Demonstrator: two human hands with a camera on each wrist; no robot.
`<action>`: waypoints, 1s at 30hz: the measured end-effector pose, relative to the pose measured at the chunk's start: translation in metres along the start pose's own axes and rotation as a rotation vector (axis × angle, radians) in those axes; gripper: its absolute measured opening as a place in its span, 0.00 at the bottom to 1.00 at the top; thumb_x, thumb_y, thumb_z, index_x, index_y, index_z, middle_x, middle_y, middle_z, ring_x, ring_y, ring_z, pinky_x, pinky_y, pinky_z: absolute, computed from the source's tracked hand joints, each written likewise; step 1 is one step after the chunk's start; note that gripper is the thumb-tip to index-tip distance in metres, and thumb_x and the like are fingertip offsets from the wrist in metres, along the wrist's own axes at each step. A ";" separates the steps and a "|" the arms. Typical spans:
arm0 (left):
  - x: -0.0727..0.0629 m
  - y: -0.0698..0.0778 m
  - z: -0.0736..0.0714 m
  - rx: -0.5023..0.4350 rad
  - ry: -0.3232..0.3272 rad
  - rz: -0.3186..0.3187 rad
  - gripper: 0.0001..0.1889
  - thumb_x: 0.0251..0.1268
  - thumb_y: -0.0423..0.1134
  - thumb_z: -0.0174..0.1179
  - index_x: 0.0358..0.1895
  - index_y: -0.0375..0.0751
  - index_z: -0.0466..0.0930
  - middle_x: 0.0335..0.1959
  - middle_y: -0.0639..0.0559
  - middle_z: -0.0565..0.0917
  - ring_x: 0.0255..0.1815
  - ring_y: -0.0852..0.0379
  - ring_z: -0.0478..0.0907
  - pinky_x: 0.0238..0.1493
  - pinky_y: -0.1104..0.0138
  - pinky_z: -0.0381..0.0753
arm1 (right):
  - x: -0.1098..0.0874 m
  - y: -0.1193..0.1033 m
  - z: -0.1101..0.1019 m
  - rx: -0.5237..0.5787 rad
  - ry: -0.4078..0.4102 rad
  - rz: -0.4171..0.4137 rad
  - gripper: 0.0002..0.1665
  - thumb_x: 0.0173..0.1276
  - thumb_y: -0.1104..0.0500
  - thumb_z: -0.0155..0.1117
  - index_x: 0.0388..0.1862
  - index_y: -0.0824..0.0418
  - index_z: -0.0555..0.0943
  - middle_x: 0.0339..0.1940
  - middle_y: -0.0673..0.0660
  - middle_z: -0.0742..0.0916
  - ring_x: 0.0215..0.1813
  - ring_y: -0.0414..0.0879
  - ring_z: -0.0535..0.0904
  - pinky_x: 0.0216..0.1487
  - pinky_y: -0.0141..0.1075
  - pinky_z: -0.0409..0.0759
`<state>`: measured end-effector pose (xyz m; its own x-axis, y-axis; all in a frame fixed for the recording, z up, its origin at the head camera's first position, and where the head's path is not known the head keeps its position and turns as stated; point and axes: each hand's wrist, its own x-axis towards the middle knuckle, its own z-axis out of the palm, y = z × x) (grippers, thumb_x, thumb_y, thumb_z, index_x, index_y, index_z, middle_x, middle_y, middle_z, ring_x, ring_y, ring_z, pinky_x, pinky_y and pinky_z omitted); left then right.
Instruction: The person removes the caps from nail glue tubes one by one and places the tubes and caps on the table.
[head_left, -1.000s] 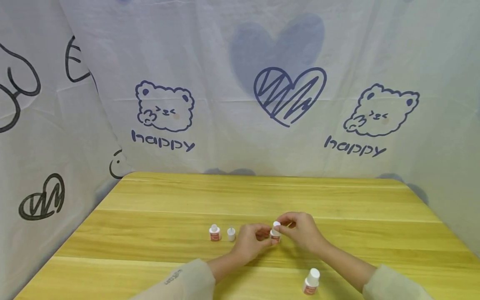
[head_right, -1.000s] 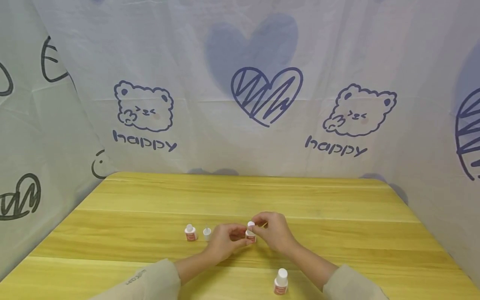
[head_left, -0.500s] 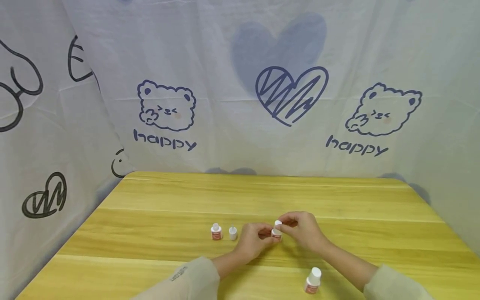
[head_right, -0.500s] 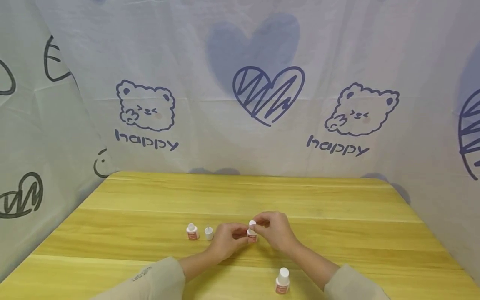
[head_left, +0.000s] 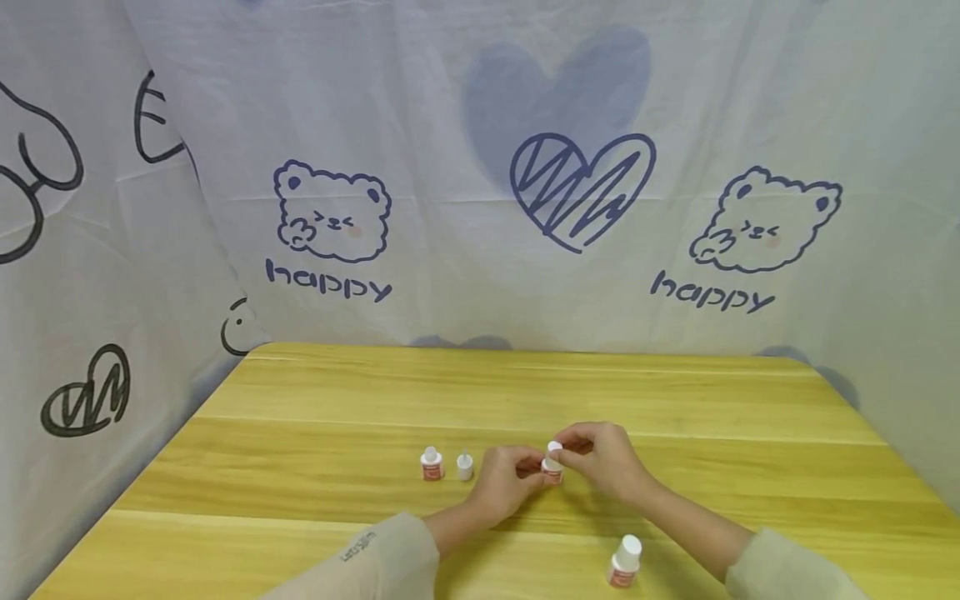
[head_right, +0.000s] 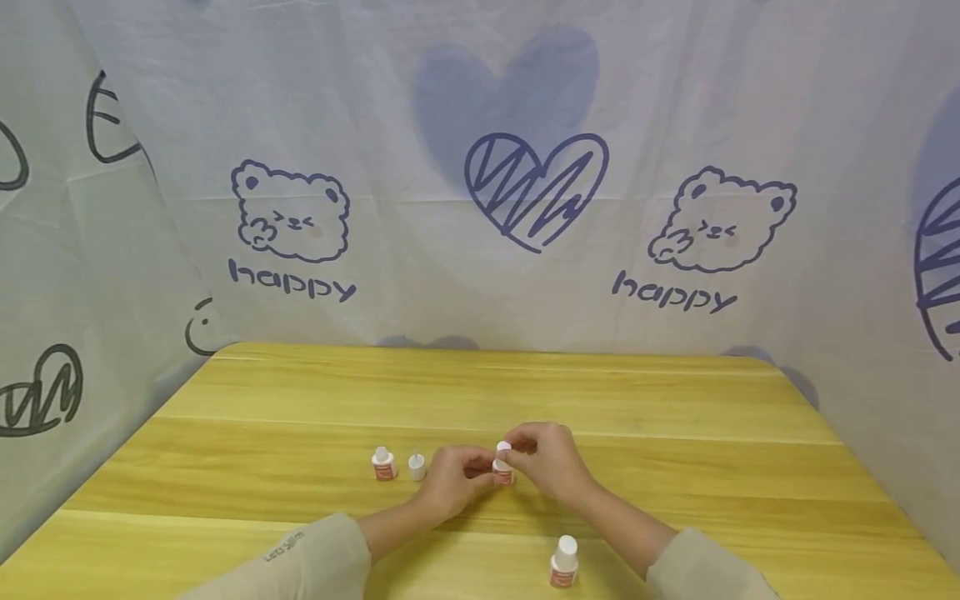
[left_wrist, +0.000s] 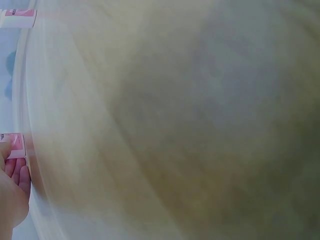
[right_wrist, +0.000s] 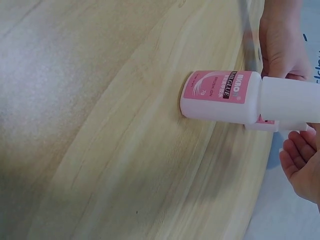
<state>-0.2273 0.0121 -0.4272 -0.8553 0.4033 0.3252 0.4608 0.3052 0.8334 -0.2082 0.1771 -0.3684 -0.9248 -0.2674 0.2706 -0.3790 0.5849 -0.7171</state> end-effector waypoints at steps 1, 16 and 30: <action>0.000 0.000 0.000 0.004 0.000 -0.001 0.10 0.51 0.30 0.67 0.38 0.29 0.83 0.35 0.39 0.86 0.34 0.52 0.85 0.35 0.80 0.79 | 0.000 0.000 0.000 0.000 -0.001 -0.003 0.09 0.58 0.63 0.68 0.33 0.69 0.83 0.31 0.60 0.88 0.31 0.43 0.81 0.33 0.26 0.79; 0.002 0.002 0.000 -0.010 -0.021 -0.012 0.09 0.52 0.32 0.66 0.37 0.30 0.84 0.34 0.41 0.87 0.34 0.52 0.85 0.34 0.81 0.78 | 0.002 0.003 0.003 0.015 0.009 0.056 0.11 0.56 0.61 0.70 0.34 0.68 0.83 0.30 0.58 0.87 0.32 0.41 0.80 0.33 0.25 0.78; 0.002 0.001 0.000 -0.030 -0.022 -0.005 0.10 0.52 0.32 0.67 0.37 0.30 0.84 0.34 0.40 0.87 0.34 0.52 0.85 0.33 0.82 0.78 | 0.002 0.004 0.006 0.007 0.015 0.056 0.06 0.55 0.64 0.70 0.31 0.66 0.83 0.28 0.56 0.87 0.30 0.40 0.79 0.32 0.25 0.78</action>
<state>-0.2289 0.0135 -0.4261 -0.8518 0.4212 0.3114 0.4490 0.2811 0.8481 -0.2120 0.1746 -0.3747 -0.9449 -0.2229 0.2398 -0.3267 0.5933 -0.7358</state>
